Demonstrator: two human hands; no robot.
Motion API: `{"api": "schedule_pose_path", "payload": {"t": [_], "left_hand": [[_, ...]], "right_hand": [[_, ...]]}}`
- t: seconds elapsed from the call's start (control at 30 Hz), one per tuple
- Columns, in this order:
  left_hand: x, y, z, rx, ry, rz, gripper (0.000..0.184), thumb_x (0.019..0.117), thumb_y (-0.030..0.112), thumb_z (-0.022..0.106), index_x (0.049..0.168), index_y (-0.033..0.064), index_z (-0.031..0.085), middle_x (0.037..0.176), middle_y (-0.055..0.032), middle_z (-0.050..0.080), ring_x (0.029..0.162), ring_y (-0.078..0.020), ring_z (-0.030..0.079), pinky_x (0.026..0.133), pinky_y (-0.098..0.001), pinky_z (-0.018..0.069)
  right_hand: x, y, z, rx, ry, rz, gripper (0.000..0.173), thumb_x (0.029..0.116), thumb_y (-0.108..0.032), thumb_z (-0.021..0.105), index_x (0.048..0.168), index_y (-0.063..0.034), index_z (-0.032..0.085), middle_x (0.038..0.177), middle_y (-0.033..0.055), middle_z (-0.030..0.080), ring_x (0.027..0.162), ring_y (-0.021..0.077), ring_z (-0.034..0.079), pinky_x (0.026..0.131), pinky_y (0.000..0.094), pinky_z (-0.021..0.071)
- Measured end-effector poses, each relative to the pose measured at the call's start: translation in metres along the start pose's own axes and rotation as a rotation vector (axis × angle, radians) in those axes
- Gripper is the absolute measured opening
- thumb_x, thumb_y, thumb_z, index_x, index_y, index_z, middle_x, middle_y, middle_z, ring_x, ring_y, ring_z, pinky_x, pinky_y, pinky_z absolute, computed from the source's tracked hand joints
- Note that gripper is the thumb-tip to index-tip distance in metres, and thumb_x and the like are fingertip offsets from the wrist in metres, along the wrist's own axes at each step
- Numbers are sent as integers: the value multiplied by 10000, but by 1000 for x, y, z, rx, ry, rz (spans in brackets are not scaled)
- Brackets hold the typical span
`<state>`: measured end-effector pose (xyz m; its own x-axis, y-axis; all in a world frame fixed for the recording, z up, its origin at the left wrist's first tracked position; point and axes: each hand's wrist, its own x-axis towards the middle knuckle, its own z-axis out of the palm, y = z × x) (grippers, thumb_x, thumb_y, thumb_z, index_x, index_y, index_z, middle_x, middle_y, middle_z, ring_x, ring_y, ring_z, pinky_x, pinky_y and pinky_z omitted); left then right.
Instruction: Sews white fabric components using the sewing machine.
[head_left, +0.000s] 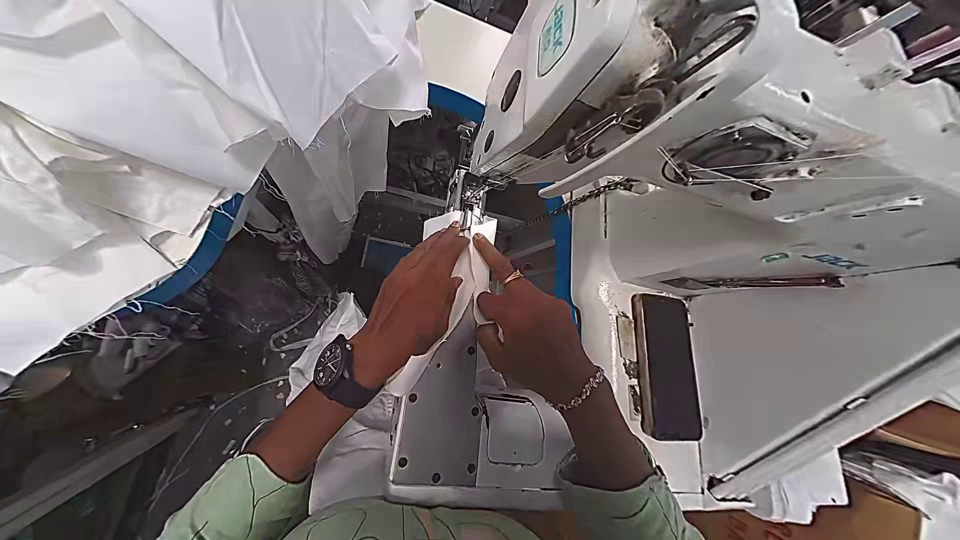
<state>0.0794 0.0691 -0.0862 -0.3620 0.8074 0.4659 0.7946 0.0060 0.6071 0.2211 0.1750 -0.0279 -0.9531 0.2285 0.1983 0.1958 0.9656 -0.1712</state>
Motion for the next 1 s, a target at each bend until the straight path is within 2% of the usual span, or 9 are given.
{"api": "schedule_pose_path", "payload": {"t": [0.13, 0.23, 0.37, 0.43, 0.53, 0.67, 0.87, 0.93, 1.0], "left_hand": [[5, 3, 3, -8, 8, -22, 365, 965, 65, 494, 1263, -69, 657, 1419, -251, 589, 1311, -390, 592, 1060, -490, 495], [1, 7, 6, -79, 31, -97, 374, 974, 107, 515, 1282, -86, 602, 1439, -246, 574, 1334, -388, 573, 1029, -481, 515], [4, 6, 6, -116, 49, -60, 386, 870, 7, 548, 1248, -59, 597, 1448, -274, 552, 1339, -437, 553, 990, -499, 534], [11, 7, 4, -126, 0, -61, 399, 770, -79, 618, 1166, -43, 647, 1460, -293, 528, 1360, -464, 520, 1005, -527, 520], [16, 5, 4, -127, -4, -56, 389, 749, -82, 629, 1136, -52, 658, 1458, -302, 526, 1360, -473, 518, 987, -534, 526], [13, 6, 7, -126, 19, -56, 380, 761, -90, 617, 1139, -64, 646, 1460, -295, 528, 1363, -459, 519, 977, -519, 535], [22, 1, 14, -193, 83, -103, 388, 801, -50, 657, 1184, -101, 627, 1444, -310, 537, 1348, -466, 533, 1007, -538, 515], [29, -5, 17, -202, 125, -99, 301, 852, -56, 646, 1151, -93, 638, 1376, -323, 572, 1284, -481, 572, 995, -559, 513], [24, -3, 4, -235, 101, -152, 254, 909, -1, 646, 1153, -70, 651, 1210, -262, 651, 1171, -416, 626, 976, -541, 516]], "right_hand": [[-3, 3, -2, 46, -8, -24, 129, 753, -146, 608, 649, -71, 620, 1376, 208, 638, 725, 263, 722, 490, 387, 505], [7, 12, -2, 256, -46, 28, 146, 799, -161, 615, 691, -62, 610, 1451, 242, 559, 743, 205, 693, 550, 349, 514], [26, 25, 8, 679, -78, 106, 172, 842, -173, 653, 737, -40, 623, 1583, 212, 403, 1085, 33, 615, 797, 183, 514], [26, 21, 12, 722, -19, 127, 180, 848, -178, 681, 745, -37, 637, 1541, 215, 447, 928, -37, 570, 712, 125, 454], [23, 15, 14, 632, 115, 138, 194, 843, -193, 704, 740, -30, 680, 1363, 227, 612, 718, -84, 523, 609, 89, 403], [22, 19, 16, 690, 112, 140, 188, 849, -176, 705, 749, -23, 663, 1374, 206, 610, 700, -121, 481, 592, 66, 377], [29, -1, 20, 456, 202, 178, 156, 858, -155, 655, 803, -14, 690, 1286, 237, 654, 642, -27, 529, 562, 127, 418], [32, -13, 21, 274, 285, 210, 156, 886, -148, 637, 846, -17, 711, 1224, 224, 680, 660, 90, 591, 580, 223, 474], [20, -30, 8, 87, 290, 261, 171, 895, -129, 636, 895, 7, 738, 1030, 208, 707, 724, 257, 688, 596, 370, 552]]}}
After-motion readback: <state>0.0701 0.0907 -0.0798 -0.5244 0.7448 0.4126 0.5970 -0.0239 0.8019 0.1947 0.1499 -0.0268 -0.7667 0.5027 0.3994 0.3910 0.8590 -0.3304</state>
